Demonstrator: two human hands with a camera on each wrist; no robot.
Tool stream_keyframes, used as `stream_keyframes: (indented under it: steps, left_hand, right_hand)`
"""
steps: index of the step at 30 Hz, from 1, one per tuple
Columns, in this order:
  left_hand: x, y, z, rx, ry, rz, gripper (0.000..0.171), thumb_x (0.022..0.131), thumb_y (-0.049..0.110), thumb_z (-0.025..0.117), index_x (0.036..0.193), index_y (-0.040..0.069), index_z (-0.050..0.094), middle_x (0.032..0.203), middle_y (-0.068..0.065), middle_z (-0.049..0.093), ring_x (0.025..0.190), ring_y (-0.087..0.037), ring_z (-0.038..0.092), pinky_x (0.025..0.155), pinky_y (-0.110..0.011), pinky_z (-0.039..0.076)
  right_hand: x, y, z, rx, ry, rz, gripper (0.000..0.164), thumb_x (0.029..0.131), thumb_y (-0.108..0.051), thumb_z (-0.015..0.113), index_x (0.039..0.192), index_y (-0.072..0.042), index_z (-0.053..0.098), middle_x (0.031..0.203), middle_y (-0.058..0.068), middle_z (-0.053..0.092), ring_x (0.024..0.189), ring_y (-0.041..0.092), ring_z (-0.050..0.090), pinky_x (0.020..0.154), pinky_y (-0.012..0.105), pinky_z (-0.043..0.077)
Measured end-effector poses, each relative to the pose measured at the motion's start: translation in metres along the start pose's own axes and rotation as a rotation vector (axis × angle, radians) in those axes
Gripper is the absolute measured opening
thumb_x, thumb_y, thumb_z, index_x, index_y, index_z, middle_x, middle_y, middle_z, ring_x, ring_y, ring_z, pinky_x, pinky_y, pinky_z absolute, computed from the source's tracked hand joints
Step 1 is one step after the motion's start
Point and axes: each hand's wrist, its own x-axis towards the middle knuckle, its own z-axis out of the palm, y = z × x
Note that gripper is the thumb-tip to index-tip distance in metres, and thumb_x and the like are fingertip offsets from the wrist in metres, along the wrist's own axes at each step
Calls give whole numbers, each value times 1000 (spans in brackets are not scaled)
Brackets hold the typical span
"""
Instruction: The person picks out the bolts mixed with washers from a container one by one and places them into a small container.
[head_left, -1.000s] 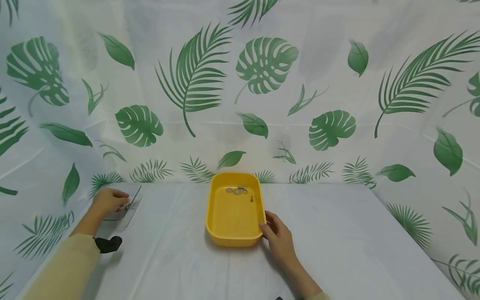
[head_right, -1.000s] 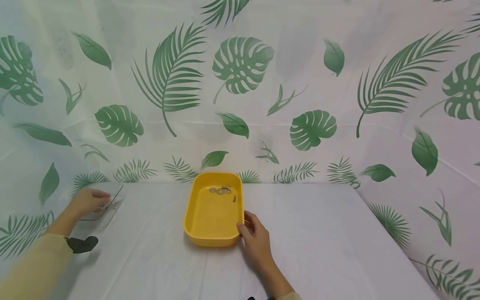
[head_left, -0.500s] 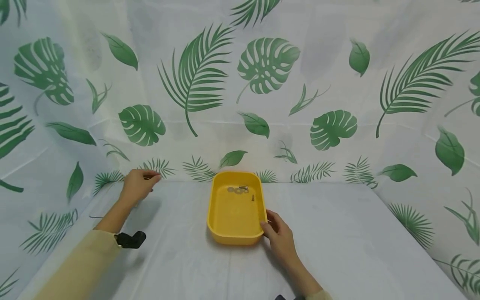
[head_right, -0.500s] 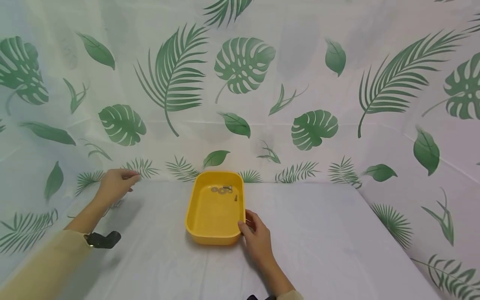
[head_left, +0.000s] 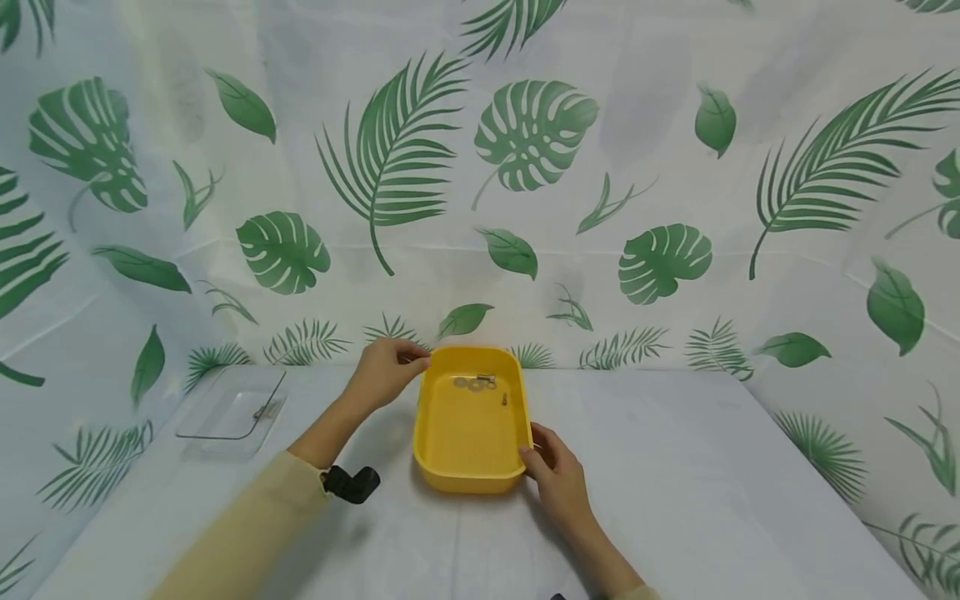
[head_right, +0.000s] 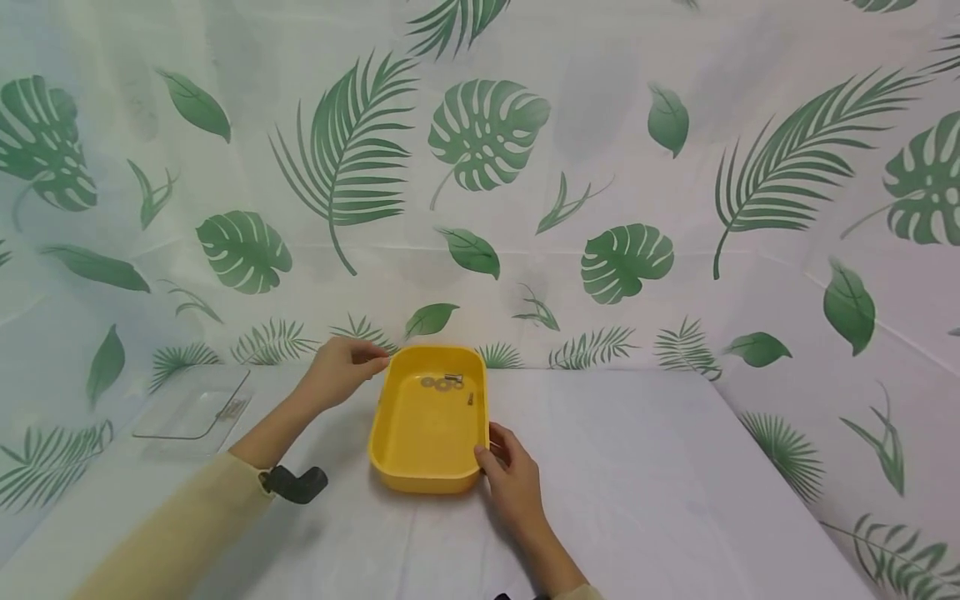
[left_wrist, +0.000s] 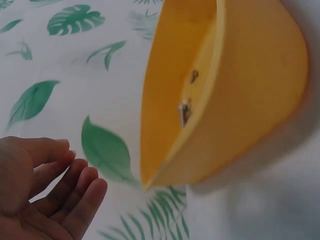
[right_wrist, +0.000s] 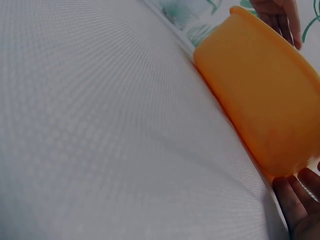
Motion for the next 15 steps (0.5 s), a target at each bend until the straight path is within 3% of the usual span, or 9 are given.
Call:
stream_keyframes:
  steps: [8, 15]
  left_hand:
    - [9, 14, 36, -35, 0, -13, 19, 96, 19, 70, 108, 5, 76, 105, -10, 75, 98, -24, 70, 84, -35, 61]
    - [13, 15, 56, -54, -45, -47, 19, 96, 17, 69, 106, 3, 76, 104, -11, 75, 93, -23, 70, 81, -35, 60]
  right_hand:
    - [1, 1, -1, -18, 14, -5, 43, 102, -23, 58, 143, -12, 54, 141, 13, 62, 119, 28, 66, 89, 28, 60]
    - [0, 1, 1, 16, 7, -23, 42, 101, -22, 59, 142, -9, 55, 138, 16, 63, 119, 30, 66, 88, 30, 61]
